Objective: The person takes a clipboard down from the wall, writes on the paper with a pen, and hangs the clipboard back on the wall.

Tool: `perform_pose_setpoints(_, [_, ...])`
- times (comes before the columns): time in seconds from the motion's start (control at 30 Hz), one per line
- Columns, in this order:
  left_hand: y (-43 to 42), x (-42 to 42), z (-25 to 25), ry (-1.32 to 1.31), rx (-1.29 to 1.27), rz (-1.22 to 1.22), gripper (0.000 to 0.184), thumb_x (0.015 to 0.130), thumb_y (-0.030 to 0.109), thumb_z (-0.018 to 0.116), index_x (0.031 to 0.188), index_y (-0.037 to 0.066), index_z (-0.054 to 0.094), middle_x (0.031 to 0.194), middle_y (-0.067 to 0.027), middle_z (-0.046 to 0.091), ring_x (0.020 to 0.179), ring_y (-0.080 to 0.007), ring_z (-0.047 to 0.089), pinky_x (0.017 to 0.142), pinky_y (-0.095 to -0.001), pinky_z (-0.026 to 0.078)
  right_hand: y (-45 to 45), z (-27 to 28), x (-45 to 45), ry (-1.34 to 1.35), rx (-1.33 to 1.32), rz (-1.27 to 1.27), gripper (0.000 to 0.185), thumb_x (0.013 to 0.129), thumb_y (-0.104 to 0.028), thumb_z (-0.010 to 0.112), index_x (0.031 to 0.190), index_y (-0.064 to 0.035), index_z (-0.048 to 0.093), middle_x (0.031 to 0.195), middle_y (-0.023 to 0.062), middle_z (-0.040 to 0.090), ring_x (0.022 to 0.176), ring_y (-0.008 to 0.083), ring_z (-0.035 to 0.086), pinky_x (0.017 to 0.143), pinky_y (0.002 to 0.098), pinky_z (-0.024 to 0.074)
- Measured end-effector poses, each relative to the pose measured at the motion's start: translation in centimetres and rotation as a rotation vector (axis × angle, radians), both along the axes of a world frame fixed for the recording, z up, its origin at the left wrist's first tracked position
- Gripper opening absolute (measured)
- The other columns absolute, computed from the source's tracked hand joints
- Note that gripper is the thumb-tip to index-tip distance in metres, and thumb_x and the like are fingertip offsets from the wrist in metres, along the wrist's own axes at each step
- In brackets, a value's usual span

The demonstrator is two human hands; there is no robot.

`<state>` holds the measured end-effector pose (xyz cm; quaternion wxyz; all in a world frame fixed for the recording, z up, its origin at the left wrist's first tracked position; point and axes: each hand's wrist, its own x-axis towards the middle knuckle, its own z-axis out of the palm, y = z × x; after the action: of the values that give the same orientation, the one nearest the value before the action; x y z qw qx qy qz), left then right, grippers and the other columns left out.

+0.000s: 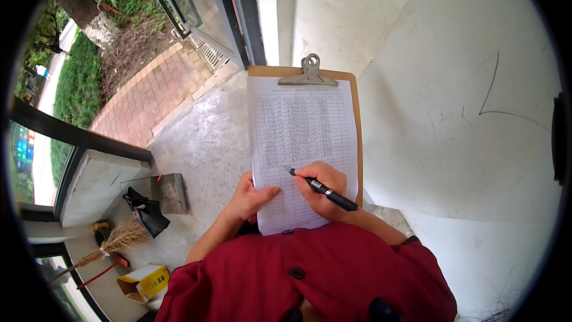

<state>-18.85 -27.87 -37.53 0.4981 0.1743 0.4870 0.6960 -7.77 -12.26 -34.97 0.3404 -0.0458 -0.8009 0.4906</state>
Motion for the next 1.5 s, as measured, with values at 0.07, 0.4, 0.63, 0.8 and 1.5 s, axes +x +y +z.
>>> perform_pose_setpoints(0.07, [0.0,0.0,-0.1,-0.003,-0.001,-0.001,0.034,0.080,0.004,0.061,0.113,-0.002,0.054,0.106,-0.0090,0.061,0.095,-0.0158,0.057,0.084,-0.0309,0.046,0.0,0.1,-0.1,0.002,-0.005,-0.011,0.012,0.075,0.000,0.067,0.083,-0.0008,0.059,0.069,0.0089,0.059,0.055,0.0165,0.054,0.049,0.0262,0.0423])
perform_pose_setpoints(0.4, [0.0,0.1,-0.2,-0.017,-0.024,0.000,0.034,0.080,0.005,0.061,0.113,-0.002,0.054,0.106,-0.0087,0.061,0.095,-0.0153,0.057,0.084,-0.0305,0.046,0.0,-0.2,0.0,-0.010,0.010,-0.052,0.010,0.075,0.002,0.066,0.082,-0.0002,0.058,0.069,0.0089,0.059,0.055,0.0151,0.055,0.048,0.0254,0.0423])
perform_pose_setpoints(0.63, [0.0,0.1,-0.2,-0.011,-0.029,-0.008,0.036,0.080,0.006,0.061,0.114,-0.002,0.053,0.107,-0.0088,0.061,0.096,-0.0157,0.057,0.085,-0.0308,0.046,0.1,-0.2,0.0,-0.001,0.001,-0.072,0.010,0.075,0.002,0.066,0.082,-0.0005,0.058,0.067,0.0091,0.057,0.054,0.0164,0.054,0.048,0.0262,0.0420])
perform_pose_setpoints(0.8, [0.1,0.0,-0.1,-0.008,-0.022,-0.007,0.036,0.080,0.006,0.062,0.114,-0.003,0.053,0.107,-0.0089,0.061,0.096,-0.0159,0.057,0.085,-0.0308,0.046,0.1,-0.3,0.2,-0.027,-0.007,-0.054,0.010,0.076,0.000,0.066,0.081,-0.0009,0.058,0.066,0.0095,0.056,0.053,0.0189,0.054,0.047,0.0283,0.0417])
perform_pose_setpoints(1.5, [0.6,0.6,0.0,0.011,-0.083,0.003,0.042,0.075,0.008,0.064,0.114,-0.003,0.052,0.105,-0.0104,0.061,0.093,-0.0178,0.059,0.083,-0.0320,0.047,1.2,0.0,2.3,-0.055,-0.010,-0.044,0.013,0.076,-0.001,0.067,0.086,-0.0006,0.059,0.074,0.0102,0.060,0.061,0.0183,0.058,0.054,0.0265,0.0451])
